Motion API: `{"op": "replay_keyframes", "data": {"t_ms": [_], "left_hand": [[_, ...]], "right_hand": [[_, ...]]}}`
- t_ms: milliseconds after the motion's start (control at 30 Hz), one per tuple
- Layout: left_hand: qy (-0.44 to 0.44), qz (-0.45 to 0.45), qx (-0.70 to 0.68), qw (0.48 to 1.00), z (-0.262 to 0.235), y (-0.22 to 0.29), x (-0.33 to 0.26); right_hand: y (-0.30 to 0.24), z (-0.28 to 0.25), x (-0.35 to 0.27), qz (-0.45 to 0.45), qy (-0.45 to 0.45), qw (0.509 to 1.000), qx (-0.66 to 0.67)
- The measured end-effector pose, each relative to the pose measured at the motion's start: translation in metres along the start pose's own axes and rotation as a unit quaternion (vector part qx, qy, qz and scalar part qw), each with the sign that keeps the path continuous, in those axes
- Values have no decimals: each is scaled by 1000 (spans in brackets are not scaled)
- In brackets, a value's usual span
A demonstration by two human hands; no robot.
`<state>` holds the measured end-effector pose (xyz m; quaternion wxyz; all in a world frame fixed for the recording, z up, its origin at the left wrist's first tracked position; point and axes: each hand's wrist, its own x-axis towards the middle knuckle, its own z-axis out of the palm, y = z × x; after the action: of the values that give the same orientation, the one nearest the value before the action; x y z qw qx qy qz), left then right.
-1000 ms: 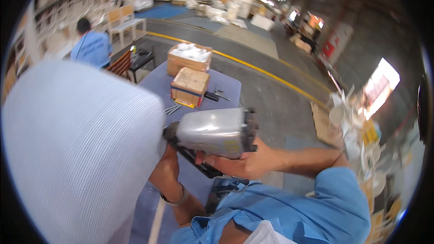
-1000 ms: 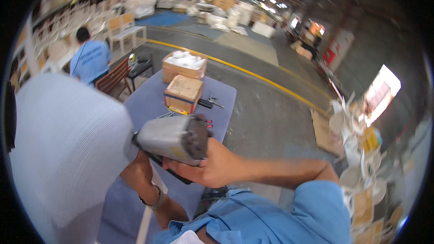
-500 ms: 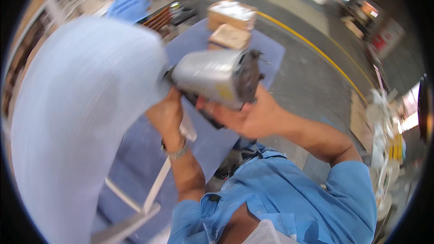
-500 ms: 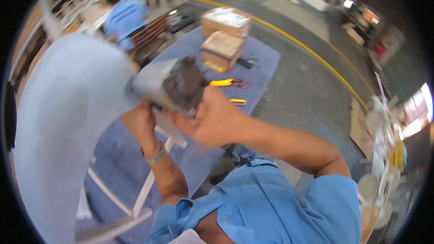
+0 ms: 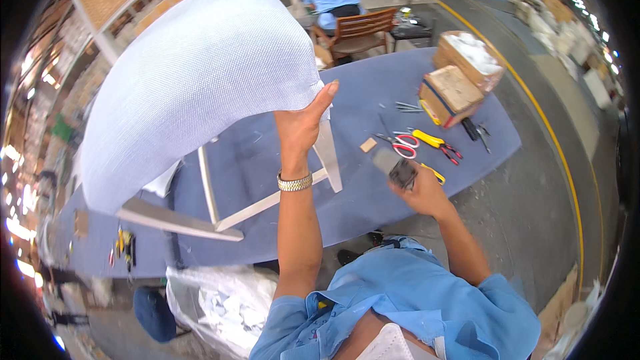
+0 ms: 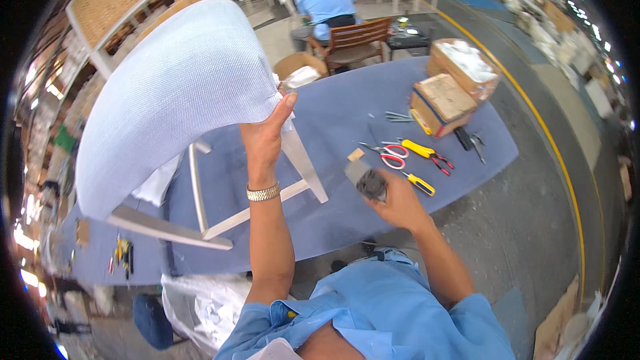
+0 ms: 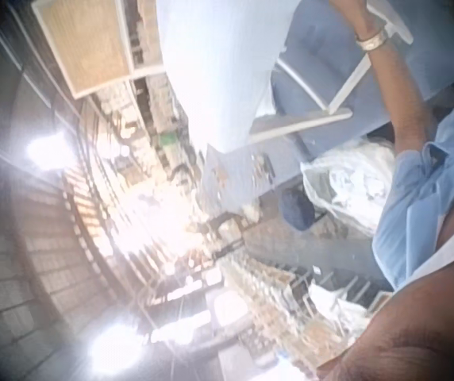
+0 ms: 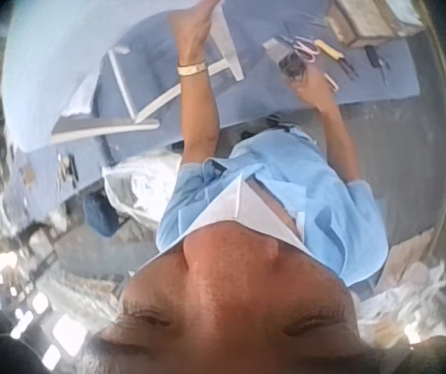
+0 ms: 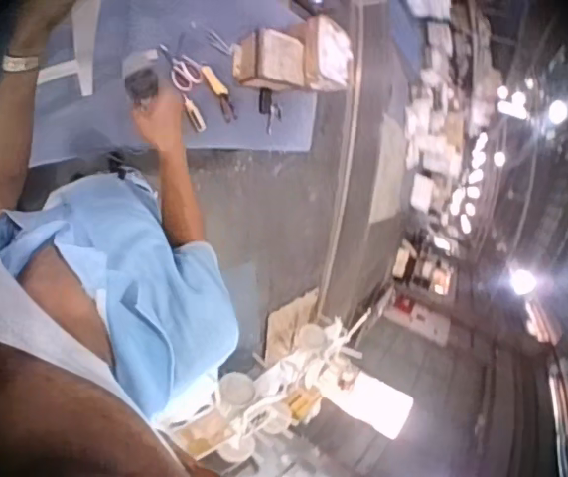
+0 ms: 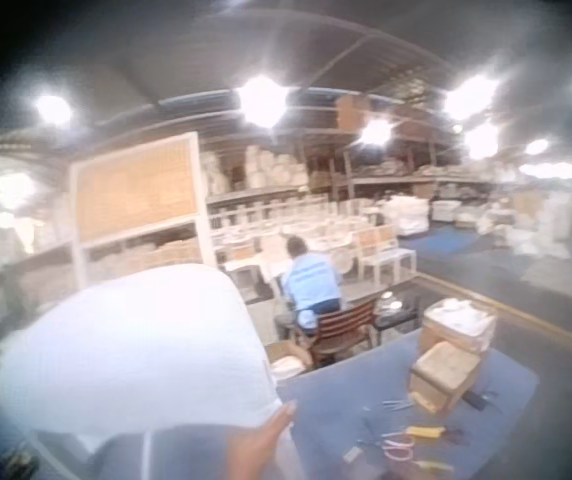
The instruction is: The person staples light blue fabric to the underside of a white chair frame using a pneumatic staple gun. They repeatedly pull the fabric taut, staple it, trim excess with scissors, and tuck edges with a yellow tool. The chair remains upside down on a blue workbench throughout.
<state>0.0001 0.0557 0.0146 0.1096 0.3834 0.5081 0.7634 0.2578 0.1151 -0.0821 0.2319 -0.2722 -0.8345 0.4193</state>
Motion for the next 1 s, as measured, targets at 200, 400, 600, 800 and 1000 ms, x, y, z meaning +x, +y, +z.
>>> {"op": "replay_keyframes", "data": {"t_ms": [200, 400, 600, 800, 1000], "left_hand": [[38, -4, 38, 999, 27, -1, 6], [50, -1, 30, 998, 69, -28, 20], [-3, 1, -275, 961, 50, -35, 8], [171, 67, -274, 944, 54, -49, -2], [53, 50, -332, 941, 45, -51, 2]], "right_hand": [[113, 11, -19, 157, -143, 977, -35], [212, 54, -2, 86, -156, 971, -159], [253, 76, 1, 0, -116, 972, -203], [217, 18, 105, -109, -175, 971, -119], [-35, -137, 234, -327, -73, 940, 61]]}}
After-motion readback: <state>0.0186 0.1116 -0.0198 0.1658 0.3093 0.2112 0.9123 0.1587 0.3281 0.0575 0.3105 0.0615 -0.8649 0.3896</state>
